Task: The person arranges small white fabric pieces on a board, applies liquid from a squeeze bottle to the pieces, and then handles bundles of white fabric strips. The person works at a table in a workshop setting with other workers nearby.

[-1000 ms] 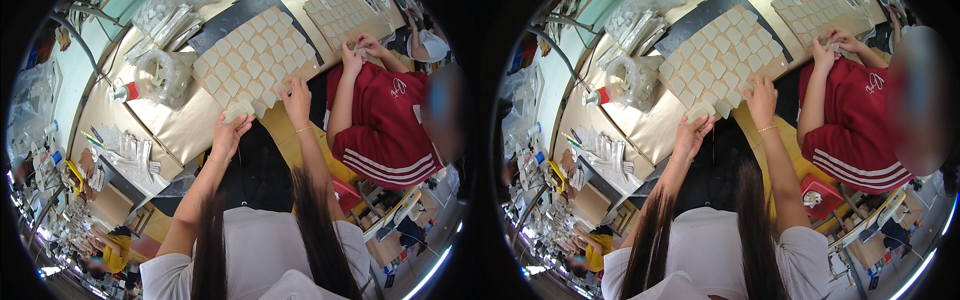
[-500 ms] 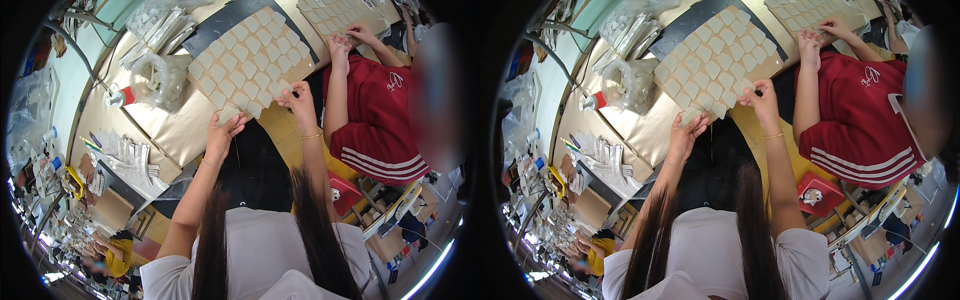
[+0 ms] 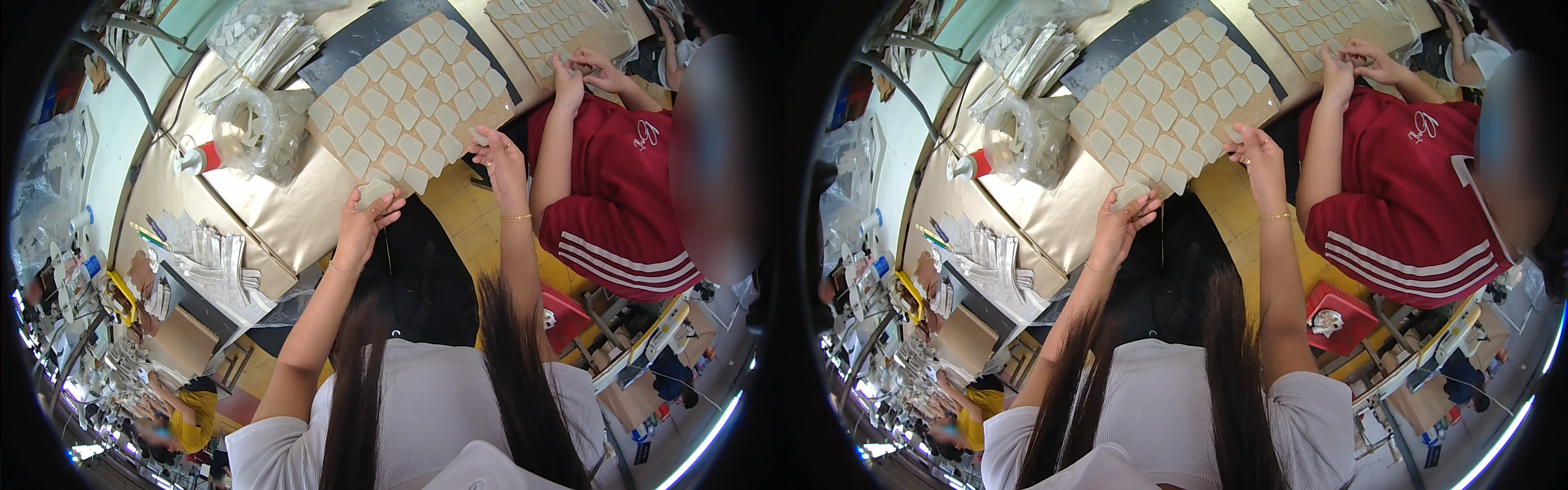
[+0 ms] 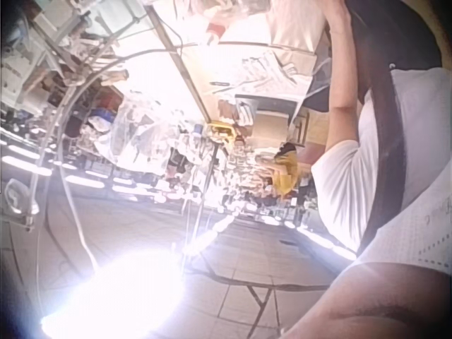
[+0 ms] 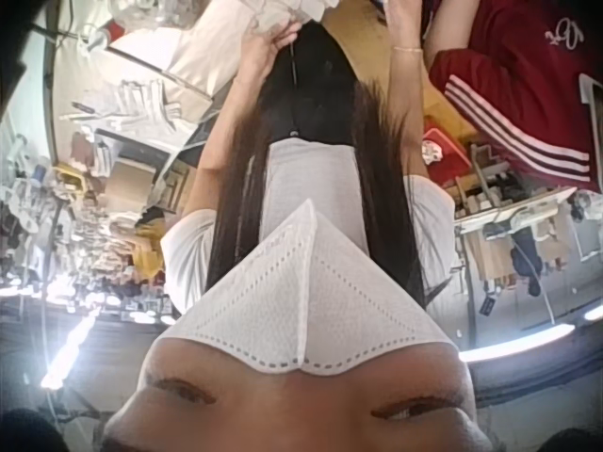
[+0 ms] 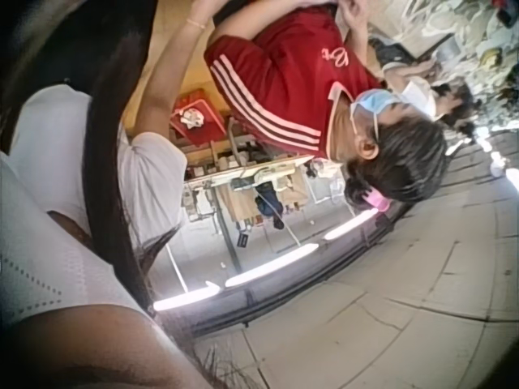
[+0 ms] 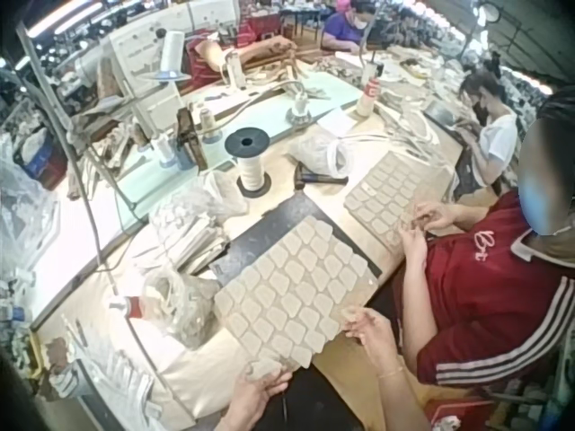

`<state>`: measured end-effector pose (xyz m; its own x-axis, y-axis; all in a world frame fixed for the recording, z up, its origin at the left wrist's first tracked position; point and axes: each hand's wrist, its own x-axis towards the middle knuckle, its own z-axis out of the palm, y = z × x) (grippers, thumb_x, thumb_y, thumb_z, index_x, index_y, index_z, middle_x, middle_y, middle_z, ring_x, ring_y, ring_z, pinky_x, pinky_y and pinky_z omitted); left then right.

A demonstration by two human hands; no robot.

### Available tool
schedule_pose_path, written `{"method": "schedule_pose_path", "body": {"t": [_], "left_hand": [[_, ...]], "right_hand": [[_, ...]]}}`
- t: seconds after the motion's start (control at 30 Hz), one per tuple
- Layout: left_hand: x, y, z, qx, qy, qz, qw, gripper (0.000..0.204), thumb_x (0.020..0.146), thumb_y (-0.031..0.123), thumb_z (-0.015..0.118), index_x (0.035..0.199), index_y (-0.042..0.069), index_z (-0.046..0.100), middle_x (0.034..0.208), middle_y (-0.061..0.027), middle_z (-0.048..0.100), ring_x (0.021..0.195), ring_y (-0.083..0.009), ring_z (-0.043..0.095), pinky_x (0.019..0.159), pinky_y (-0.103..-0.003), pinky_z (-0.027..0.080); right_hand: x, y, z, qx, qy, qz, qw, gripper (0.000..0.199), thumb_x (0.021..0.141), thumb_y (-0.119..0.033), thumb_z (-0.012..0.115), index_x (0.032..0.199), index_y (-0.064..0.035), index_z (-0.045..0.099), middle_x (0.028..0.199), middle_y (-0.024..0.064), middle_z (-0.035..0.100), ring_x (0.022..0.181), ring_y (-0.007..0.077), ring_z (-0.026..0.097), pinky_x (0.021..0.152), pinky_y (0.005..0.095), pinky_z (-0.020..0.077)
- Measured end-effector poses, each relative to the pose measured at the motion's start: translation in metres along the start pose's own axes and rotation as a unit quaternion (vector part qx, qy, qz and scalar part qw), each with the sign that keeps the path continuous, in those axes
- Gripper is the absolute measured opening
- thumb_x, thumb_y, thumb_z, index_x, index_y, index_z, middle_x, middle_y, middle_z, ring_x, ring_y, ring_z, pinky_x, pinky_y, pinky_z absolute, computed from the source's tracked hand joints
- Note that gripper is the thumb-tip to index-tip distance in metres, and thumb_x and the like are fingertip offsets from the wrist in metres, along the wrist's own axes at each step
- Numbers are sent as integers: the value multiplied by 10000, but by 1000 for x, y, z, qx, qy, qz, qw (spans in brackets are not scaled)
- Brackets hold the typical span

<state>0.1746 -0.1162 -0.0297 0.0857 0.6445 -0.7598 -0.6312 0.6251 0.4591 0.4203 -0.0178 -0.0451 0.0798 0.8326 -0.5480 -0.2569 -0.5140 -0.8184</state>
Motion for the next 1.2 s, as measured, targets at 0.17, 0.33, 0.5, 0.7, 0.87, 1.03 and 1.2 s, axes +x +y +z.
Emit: {"method": "schedule_pose_path", "body": {"t": [0.17, 0.33, 0.5, 0.7, 0.87, 1.03, 1.2], "left_hand": [[0, 0, 0, 9, -4, 6, 1000, 299, 894, 39, 598, 1168, 46, 479, 1079, -160, 639, 943, -230, 663, 755, -309, 568], [-2, 1, 3, 16, -1, 11, 1000, 309, 896, 53, 601, 1179, 53, 479, 1078, -153, 640, 953, -220, 659, 761, -314, 565], [-3, 1, 7, 15, -1, 10, 1000, 307, 903, 71, 597, 1186, 52, 479, 1082, -146, 639, 950, -218, 658, 760, -311, 564], [-3, 9, 13, -23, -19, 6, 1000, 280, 932, 110, 564, 1190, 49, 474, 1079, -122, 632, 943, -211, 655, 748, -296, 565], [-2, 8, 21, -18, -9, 35, 999, 269, 922, 91, 575, 1171, 49, 486, 1050, -100, 631, 926, -202, 653, 729, -279, 571], [3, 1, 17, 10, 21, 37, 999, 280, 903, 60, 595, 1163, 49, 490, 1026, -90, 637, 902, -193, 659, 723, -275, 576], [2, 2, 22, 0, -10, 23, 1000, 255, 912, 103, 596, 1144, 58, 500, 1008, -108, 652, 877, -197, 669, 717, -277, 564]], "right_hand": [[19, 6, -11, -305, 65, -89, 946, 247, 826, -154, 697, 1012, -3, 634, 873, 61, 664, 683, 117, 626, 627, 241, 489], [23, 4, 0, -383, 78, -137, 910, 188, 799, -142, 712, 889, 14, 657, 767, 74, 653, 622, 143, 621, 625, 253, 494], [32, 8, -4, -469, 77, -140, 868, 214, 775, -169, 727, 893, -8, 650, 818, 116, 632, 674, 223, 619, 642, 327, 493], [25, 7, 9, -613, 150, -346, 694, 260, 752, -174, 742, 908, -25, 597, 786, 111, 531, 698, 273, 537, 639, 356, 470], [-9, 20, 41, -339, -46, -132, 930, 244, 807, -236, 707, 901, -24, 632, 754, 95, 621, 633, 172, 570, 589, 317, 460], [-47, 9, 79, -408, -187, -3, 894, 231, 827, -246, 695, 852, -19, 658, 694, 74, 615, 593, 101, 544, 546, 282, 438], [-42, 7, 63, -334, -54, -204, 919, 196, 804, -150, 719, 714, -30, 592, 747, 67, 611, 646, 86, 524, 555, 252, 420]]}}
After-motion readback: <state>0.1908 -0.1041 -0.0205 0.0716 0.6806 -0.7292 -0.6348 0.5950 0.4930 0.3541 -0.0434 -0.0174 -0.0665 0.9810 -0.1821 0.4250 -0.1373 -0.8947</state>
